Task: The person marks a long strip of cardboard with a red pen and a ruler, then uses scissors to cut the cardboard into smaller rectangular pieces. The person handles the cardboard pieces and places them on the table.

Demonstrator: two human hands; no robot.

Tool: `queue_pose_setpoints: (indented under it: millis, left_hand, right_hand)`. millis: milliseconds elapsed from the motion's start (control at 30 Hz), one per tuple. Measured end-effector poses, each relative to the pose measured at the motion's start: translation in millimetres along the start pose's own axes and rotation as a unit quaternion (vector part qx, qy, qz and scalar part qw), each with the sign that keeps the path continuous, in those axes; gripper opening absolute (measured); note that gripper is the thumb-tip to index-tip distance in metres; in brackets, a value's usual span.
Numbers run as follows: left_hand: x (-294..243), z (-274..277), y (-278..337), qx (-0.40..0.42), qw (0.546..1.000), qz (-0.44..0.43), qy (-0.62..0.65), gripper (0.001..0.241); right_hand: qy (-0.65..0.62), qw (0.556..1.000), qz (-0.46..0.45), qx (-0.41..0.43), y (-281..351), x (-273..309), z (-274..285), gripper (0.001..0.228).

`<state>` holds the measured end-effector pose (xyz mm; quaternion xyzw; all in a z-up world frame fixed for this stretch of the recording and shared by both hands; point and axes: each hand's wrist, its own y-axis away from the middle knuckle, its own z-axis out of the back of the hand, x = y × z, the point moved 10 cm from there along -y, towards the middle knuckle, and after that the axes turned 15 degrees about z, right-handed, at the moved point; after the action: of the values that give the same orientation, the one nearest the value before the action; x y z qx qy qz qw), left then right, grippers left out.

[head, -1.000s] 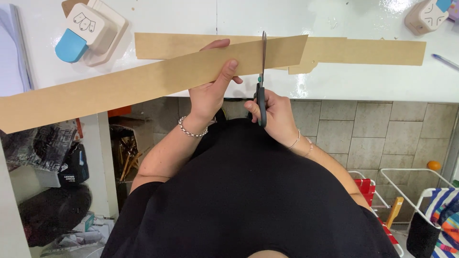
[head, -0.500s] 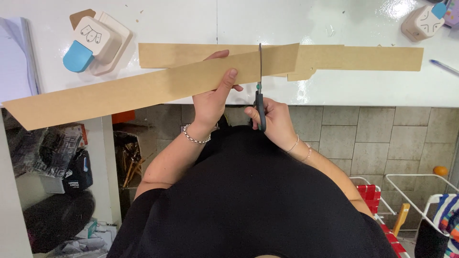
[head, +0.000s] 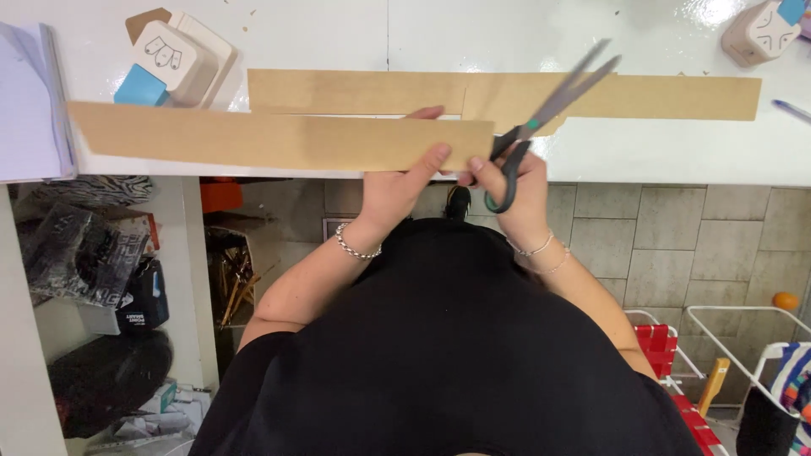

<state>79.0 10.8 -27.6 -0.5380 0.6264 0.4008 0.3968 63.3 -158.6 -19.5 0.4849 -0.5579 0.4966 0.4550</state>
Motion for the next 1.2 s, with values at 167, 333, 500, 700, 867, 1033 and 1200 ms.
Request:
queue_pose_setpoints:
  millis: [167, 333, 500, 700, 867, 1033, 1200]
  left_hand:
    - [-2.1, 4.7, 1.1, 0.03, 0.999, 0.012, 0.009, 0.047]
    - [-40.7, 4.8, 5.1, -0.025, 0.991, 0.053, -0.118, 0.045]
    - [-42.0, 9.6, 5.3, -0.056, 0.992, 0.072, -0.084, 0.039]
    - [-50.3, 7.3, 5.9, -0.066, 0.996, 0.041, -0.055, 0.042]
    - [-59.0, 12.3, 6.2, -0.108, 0.991, 0.04, -0.067, 0.043]
    - [-65.2, 19.0, 11.3, -0.136, 0.989, 0.011, -0.057, 0.045]
    - [-62.1, 8.1, 13.4, -0.101, 0.992, 0.013, -0.077, 0.039]
  right_hand:
    - [-0.006, 0.999, 0.028, -0.041, -6.3, -19.7, 36.9, 0.021]
    - [0.047, 0.996, 0.069, -0.035, -13.7, 8.7, 36.4, 0.025]
    - [0.062, 0.991, 0.105, 0.053, -6.4, 20.9, 21.4, 0.053]
    - [0.005, 0.975, 0.063, 0.211, 31.6, 8.1, -35.0, 0.061]
    - [0.027, 0.967, 0.036, 0.25, 43.3, -4.0, -41.8, 0.066]
    - [0.021, 0.97, 0.046, 0.24, 44.4, -1.2, -42.1, 0.071]
    - [0.069, 0.952, 0.076, 0.29, 46.4, 15.4, -54.7, 0.066]
